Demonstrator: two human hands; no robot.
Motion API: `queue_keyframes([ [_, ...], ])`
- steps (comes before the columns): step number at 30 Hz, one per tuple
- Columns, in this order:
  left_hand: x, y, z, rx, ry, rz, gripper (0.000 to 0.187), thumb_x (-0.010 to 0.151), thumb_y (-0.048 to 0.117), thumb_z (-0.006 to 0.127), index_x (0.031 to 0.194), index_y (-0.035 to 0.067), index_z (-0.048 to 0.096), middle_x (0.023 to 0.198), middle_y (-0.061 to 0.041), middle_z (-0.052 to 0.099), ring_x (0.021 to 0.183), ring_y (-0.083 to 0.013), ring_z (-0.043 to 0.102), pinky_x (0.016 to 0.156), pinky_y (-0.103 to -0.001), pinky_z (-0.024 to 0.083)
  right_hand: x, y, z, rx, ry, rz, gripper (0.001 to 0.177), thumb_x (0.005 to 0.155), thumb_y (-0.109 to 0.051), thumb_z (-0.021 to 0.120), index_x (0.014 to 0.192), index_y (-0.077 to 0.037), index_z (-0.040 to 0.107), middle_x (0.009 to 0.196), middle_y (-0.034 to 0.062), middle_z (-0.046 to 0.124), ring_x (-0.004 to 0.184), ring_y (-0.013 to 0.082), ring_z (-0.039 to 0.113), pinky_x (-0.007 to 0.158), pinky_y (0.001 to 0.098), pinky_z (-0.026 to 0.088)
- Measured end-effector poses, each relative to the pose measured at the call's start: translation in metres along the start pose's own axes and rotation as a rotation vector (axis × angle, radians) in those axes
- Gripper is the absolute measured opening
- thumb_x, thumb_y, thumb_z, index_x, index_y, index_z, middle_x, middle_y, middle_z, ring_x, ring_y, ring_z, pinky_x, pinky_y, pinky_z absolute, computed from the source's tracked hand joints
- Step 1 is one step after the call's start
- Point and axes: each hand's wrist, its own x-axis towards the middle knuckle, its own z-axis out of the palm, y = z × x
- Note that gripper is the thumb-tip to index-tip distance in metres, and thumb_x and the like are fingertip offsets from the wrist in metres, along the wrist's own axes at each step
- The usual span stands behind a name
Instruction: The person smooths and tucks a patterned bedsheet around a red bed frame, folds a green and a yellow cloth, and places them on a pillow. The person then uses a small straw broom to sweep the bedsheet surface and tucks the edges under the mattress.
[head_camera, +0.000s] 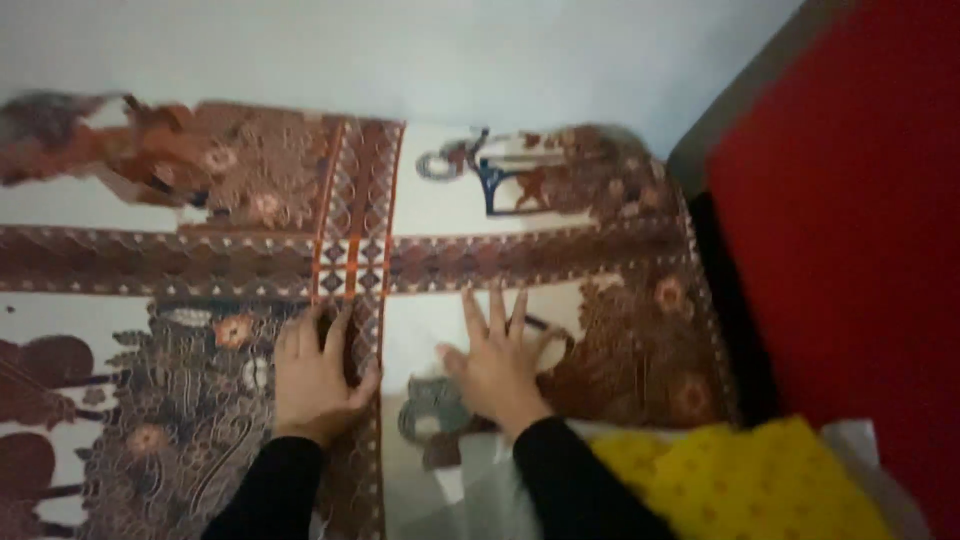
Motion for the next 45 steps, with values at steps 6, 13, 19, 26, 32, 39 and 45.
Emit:
queue_keyframes([
  [6, 0.099, 0.102, 0.032, -0.226, 0.087, -0.03, 0.075, 0.086, 0.054, 0.066, 0.148, 0.012, 0.058, 0.148, -0.031, 0.051, 0.144, -0.054, 0.038, 0.117, -0.062, 0.029, 0.078, 0.051, 0.006, 0.104, 0.326, -0.121, 0.074, 0.093, -0.063, 0.055, 0.155, -0.024, 0.038, 0.149, 0.0158, 0.035, 0.133, 0.0497, 0.037, 0.086, 0.071, 0.04],
  [13, 0.148, 0.138, 0.062, 0.023, -0.086, -0.315, 0.098, 0.08, 0.086, 0.047, 0.16, 0.031, 0.037, 0.168, -0.021, 0.025, 0.157, -0.0468, 0.013, 0.121, -0.067, 0.005, 0.21, 0.155, -0.071, 0.23, 0.535, 0.157, 0.084, 0.089, -0.069, 0.052, 0.153, -0.017, 0.037, 0.163, 0.0191, 0.024, 0.151, 0.0413, 0.017, 0.11, 0.0693, 0.022],
  [19, 0.22, 0.137, 0.071, 0.036, -0.04, -0.346, 0.094, 0.085, 0.086, 0.037, 0.16, 0.029, 0.041, 0.167, -0.034, 0.016, 0.156, -0.0521, 0.009, 0.117, -0.073, 0.011, 0.223, 0.149, -0.121, 0.295, 0.464, 0.167, 0.093, 0.089, -0.083, 0.047, 0.158, -0.021, 0.039, 0.165, 0.0233, 0.025, 0.156, 0.0394, 0.015, 0.119, 0.0685, 0.013],
  [26, 0.225, 0.134, 0.068, 0.011, -0.058, -0.336, 0.089, 0.09, 0.081, 0.038, 0.161, 0.029, 0.037, 0.164, -0.038, 0.012, 0.155, -0.0537, 0.006, 0.115, -0.076, 0.009, 0.277, 0.181, -0.117, 0.547, 0.614, -0.04, 0.04, 0.101, -0.048, 0.055, 0.125, -0.02, 0.073, 0.137, 0.019, 0.064, 0.13, 0.0401, 0.057, 0.096, 0.0618, 0.044],
  [32, 0.225, 0.13, 0.076, -0.056, 0.016, -0.333, 0.091, 0.087, 0.081, 0.042, 0.159, 0.026, 0.041, 0.164, -0.039, 0.012, 0.155, -0.0551, 0.005, 0.113, -0.076, 0.007, 0.295, 0.185, -0.103, 1.031, 0.827, -0.154, 0.028, 0.112, -0.027, 0.054, 0.129, -0.007, 0.064, 0.136, 0.0179, 0.058, 0.135, 0.0408, 0.047, 0.111, 0.0632, 0.037],
  [39, 0.223, 0.128, 0.085, -0.016, 0.046, -0.313, 0.087, 0.088, 0.077, 0.047, 0.158, 0.026, 0.042, 0.164, -0.039, 0.014, 0.154, -0.0556, 0.007, 0.113, -0.077, 0.01, 0.261, 0.148, -0.138, 1.06, 1.344, -0.379, 0.007, 0.106, -0.012, 0.067, 0.106, -0.008, 0.073, 0.115, 0.0099, 0.066, 0.117, 0.0281, 0.06, 0.104, 0.047, 0.048],
  [45, 0.225, 0.123, 0.084, -0.105, 0.179, -0.255, 0.114, 0.085, 0.088, 0.035, 0.165, 0.01, 0.012, 0.168, -0.024, 0.016, 0.156, -0.045, 0.005, 0.115, -0.076, -0.003, 0.167, 0.044, -0.154, 0.932, 1.258, -1.495, 0.01, 0.116, -0.006, 0.039, 0.121, 0.001, 0.044, 0.121, 0.0105, 0.045, 0.118, 0.022, 0.044, 0.108, 0.0312, 0.039],
])
